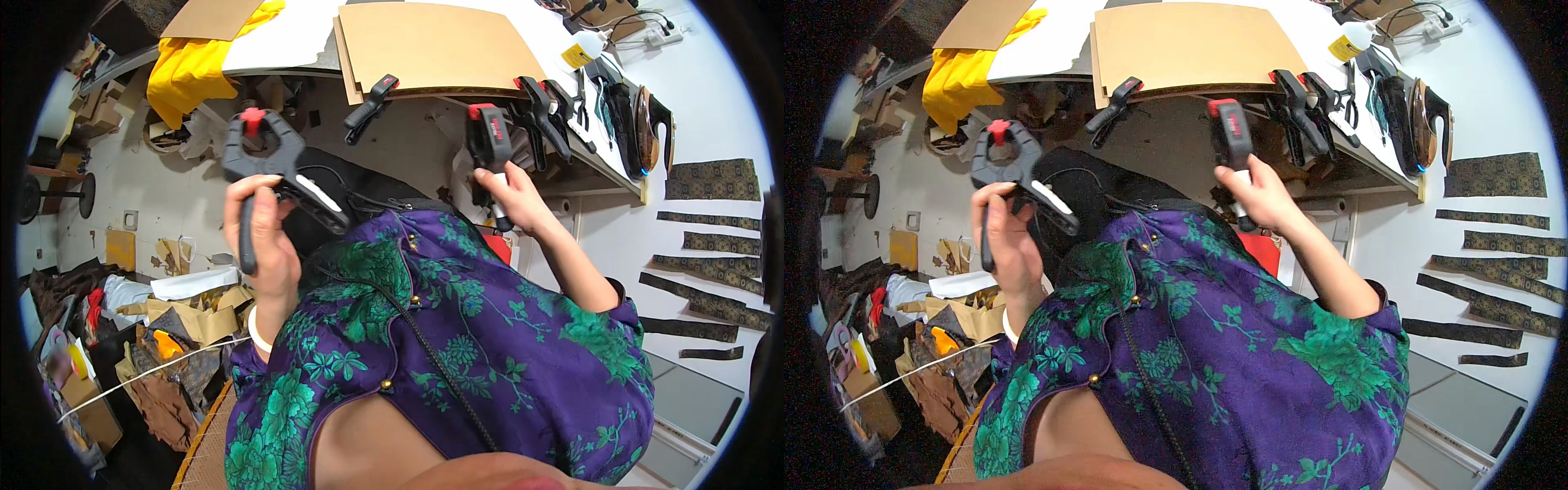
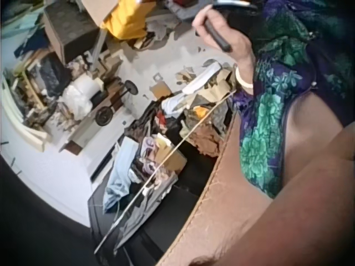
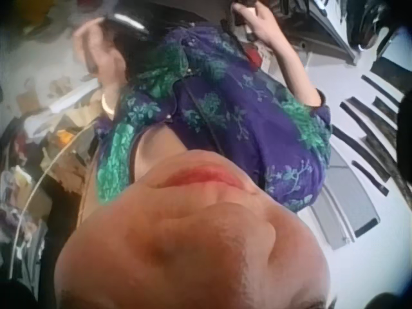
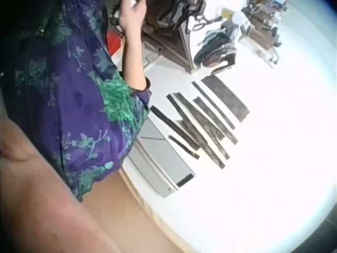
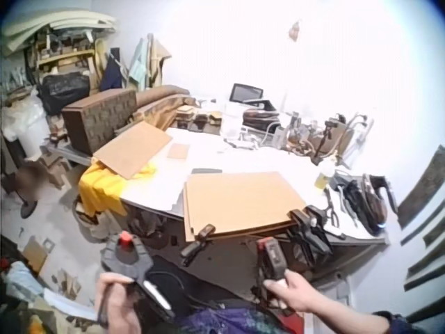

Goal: The person aligns two pieces of cardboard on a workbench and secures them with multiple clamps. They retrieve clamps from a nearby container, position them along the edges of the cardboard, and tighten them to hold the pieces together.

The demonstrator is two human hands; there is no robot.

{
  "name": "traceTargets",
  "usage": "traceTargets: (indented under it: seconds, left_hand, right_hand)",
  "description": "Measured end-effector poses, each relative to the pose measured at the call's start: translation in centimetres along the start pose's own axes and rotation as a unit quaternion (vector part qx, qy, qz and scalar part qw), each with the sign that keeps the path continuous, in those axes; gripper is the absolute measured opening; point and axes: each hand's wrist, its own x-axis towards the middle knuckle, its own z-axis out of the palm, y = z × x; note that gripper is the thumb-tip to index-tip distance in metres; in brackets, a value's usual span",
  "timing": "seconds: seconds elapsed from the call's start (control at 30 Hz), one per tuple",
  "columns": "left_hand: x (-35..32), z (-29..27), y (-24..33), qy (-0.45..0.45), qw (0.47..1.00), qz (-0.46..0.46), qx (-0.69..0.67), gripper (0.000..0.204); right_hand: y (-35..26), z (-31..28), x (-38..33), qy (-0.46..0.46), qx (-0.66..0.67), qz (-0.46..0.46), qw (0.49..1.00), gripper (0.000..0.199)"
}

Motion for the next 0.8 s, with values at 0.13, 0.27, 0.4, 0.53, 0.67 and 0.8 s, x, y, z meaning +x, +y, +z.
traceTargets:
  seconds: [0.13, 0.27, 0.4, 0.53, 0.67, 0.8]
  left_hand:
    - [1.2, -1.4, -0.5, 0.031, 0.999, -0.007, -0.039, 0.017]
    - [1.7, -2.3, -0.8, 0.028, 0.997, -0.025, -0.068, 0.018]
    - [1.8, -2.7, -1.0, 0.035, 0.996, -0.032, -0.078, 0.018]
    - [1.9, -2.7, -1.3, 0.033, 0.995, -0.047, -0.087, 0.017]
    - [1.9, -2.4, -1.4, 0.036, 0.994, -0.053, -0.086, 0.017]
    - [2.1, -1.8, -1.3, 0.033, 0.993, -0.075, -0.088, 0.017]
  right_hand:
    - [2.1, -1.5, 2.9, -0.042, 0.096, 0.083, 0.991, 0.044]
    - [1.2, -1.9, 6.0, -0.014, 0.118, 0.057, 0.991, 0.043]
    - [0.5, -2.3, 7.8, -0.039, 0.137, 0.078, 0.987, 0.041]
    - [-0.6, -2.4, 8.8, -0.094, 0.161, 0.079, 0.979, 0.036]
    - [-2.1, -2.3, 8.6, -0.099, 0.153, 0.114, 0.977, 0.034]
    - [-3.3, -2.1, 7.6, -0.076, 0.131, 0.125, 0.981, 0.039]
